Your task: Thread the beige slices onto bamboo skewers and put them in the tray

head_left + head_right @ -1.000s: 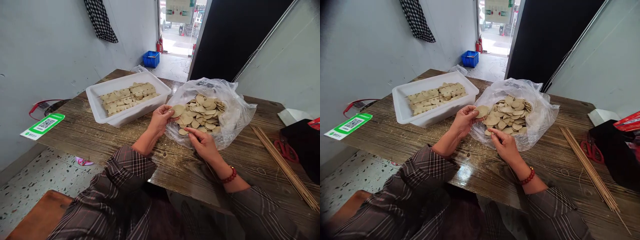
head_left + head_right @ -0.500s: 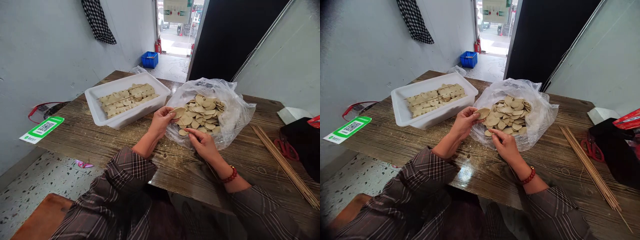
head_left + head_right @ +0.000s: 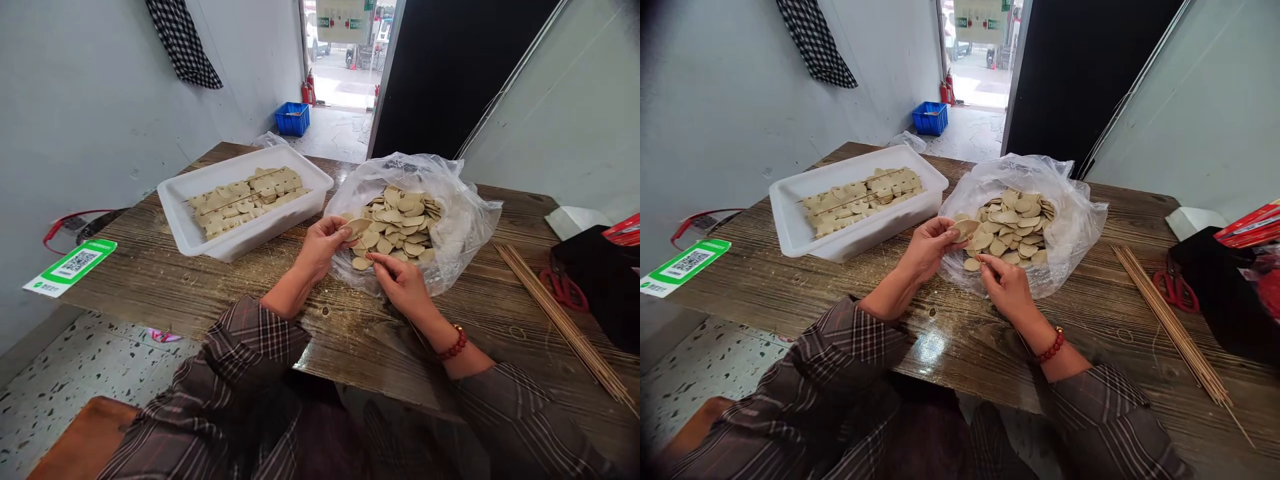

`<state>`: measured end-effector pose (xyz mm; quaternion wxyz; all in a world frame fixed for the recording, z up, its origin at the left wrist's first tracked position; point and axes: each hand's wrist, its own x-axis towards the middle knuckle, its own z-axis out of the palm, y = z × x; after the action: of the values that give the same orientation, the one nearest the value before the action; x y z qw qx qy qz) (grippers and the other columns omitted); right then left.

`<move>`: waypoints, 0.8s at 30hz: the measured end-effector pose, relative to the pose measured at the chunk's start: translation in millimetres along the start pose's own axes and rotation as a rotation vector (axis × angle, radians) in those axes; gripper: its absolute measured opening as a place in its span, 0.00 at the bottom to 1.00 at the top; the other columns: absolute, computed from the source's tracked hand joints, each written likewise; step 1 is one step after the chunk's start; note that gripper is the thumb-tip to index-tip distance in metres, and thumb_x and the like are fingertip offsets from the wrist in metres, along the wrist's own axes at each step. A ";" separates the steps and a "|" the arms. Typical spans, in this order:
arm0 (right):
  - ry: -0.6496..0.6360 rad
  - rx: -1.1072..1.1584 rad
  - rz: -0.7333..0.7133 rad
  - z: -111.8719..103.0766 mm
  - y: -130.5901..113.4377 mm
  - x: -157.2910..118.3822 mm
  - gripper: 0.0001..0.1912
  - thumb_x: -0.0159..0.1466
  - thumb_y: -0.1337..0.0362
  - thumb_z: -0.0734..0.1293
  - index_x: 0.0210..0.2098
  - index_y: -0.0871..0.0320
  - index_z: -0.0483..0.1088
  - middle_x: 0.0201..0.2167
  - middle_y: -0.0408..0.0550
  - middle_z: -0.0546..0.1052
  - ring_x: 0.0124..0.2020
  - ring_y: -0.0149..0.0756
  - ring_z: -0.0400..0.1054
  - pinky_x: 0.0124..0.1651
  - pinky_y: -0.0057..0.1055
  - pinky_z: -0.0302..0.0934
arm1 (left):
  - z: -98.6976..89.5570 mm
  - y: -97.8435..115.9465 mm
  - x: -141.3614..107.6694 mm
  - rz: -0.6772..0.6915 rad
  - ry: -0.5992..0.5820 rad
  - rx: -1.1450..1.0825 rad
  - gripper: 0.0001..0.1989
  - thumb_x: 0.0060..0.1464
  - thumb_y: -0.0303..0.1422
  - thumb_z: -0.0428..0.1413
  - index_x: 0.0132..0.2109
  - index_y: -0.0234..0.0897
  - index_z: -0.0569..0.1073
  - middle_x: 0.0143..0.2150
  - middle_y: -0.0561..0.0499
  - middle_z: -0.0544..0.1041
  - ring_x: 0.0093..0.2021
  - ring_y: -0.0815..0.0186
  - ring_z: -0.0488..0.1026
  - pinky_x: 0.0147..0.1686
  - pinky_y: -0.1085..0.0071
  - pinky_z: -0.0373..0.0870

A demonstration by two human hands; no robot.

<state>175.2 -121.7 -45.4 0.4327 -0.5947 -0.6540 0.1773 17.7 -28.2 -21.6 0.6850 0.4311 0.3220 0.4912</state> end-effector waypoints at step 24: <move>0.036 -0.024 -0.150 -2.4 4.8 -1.5 0.12 0.66 0.61 0.63 0.41 0.55 0.78 0.39 0.49 0.83 0.39 0.39 0.78 0.43 0.34 0.71 | -1.5 4.3 -1.3 -0.123 0.021 -0.169 0.10 0.48 0.26 0.64 0.34 0.31 0.68 0.32 0.50 0.77 0.32 0.63 0.80 0.39 0.63 0.79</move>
<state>179.9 -122.6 -48.2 0.4493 -0.5523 -0.6908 0.1260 14.3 -28.4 -18.4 0.7445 0.3459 0.3125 0.4779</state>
